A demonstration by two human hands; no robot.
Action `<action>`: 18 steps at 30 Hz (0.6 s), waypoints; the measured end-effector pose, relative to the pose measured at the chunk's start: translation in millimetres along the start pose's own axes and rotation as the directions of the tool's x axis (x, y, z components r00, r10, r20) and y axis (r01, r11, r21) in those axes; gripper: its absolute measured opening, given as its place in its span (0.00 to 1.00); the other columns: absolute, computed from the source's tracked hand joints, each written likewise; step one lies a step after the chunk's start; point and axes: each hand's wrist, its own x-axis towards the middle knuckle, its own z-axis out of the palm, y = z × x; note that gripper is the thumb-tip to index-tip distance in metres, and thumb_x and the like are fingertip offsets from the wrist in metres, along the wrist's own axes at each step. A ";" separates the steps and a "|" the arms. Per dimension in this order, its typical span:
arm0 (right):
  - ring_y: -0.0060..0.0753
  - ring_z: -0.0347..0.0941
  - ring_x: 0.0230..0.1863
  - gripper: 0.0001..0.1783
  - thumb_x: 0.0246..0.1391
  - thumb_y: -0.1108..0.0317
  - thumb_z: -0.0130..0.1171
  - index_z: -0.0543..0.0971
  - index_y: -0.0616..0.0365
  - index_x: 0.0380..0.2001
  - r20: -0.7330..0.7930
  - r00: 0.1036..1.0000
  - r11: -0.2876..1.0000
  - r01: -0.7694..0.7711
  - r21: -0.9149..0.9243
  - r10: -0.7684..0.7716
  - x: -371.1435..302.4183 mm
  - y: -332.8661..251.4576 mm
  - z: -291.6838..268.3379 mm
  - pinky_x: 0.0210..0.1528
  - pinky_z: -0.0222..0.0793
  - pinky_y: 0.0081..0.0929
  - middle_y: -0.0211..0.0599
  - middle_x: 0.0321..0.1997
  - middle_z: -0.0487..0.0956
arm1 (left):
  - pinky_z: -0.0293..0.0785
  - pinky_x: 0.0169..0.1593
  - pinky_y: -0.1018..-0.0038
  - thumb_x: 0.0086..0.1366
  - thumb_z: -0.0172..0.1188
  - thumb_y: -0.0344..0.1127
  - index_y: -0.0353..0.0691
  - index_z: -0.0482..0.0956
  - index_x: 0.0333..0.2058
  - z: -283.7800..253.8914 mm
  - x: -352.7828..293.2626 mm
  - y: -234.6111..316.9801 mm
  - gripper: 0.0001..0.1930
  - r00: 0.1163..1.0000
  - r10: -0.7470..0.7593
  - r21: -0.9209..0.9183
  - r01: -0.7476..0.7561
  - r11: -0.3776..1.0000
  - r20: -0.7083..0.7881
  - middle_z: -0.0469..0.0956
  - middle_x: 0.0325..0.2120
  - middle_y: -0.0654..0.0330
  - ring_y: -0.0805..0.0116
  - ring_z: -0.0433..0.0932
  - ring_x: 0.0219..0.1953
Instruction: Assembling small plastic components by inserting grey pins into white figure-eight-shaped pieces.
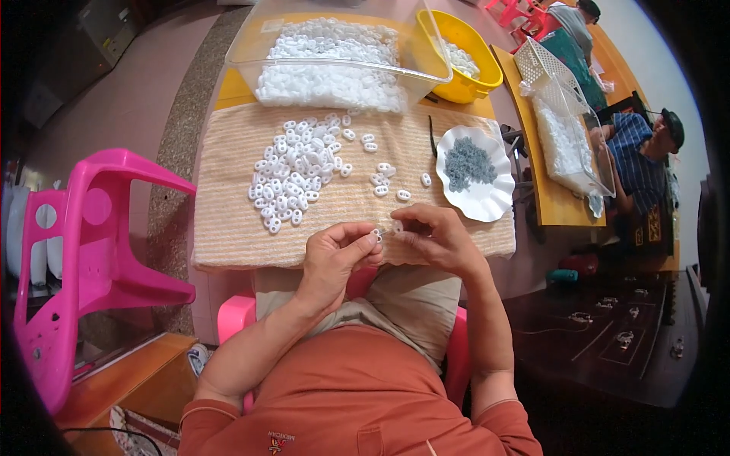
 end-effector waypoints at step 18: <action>0.27 0.78 0.38 0.18 0.55 0.79 0.58 0.74 0.68 0.50 0.136 0.987 0.636 -0.162 0.754 0.090 -2.1 16.4 19.6 0.39 0.77 0.23 0.39 0.39 0.80 | 0.81 0.38 0.78 0.61 0.60 0.26 0.33 0.76 0.40 -1.4 0.4 -0.2 0.08 1.000 -0.022 0.028 0.021 0.999 0.018 0.80 0.30 0.59 0.74 0.80 0.31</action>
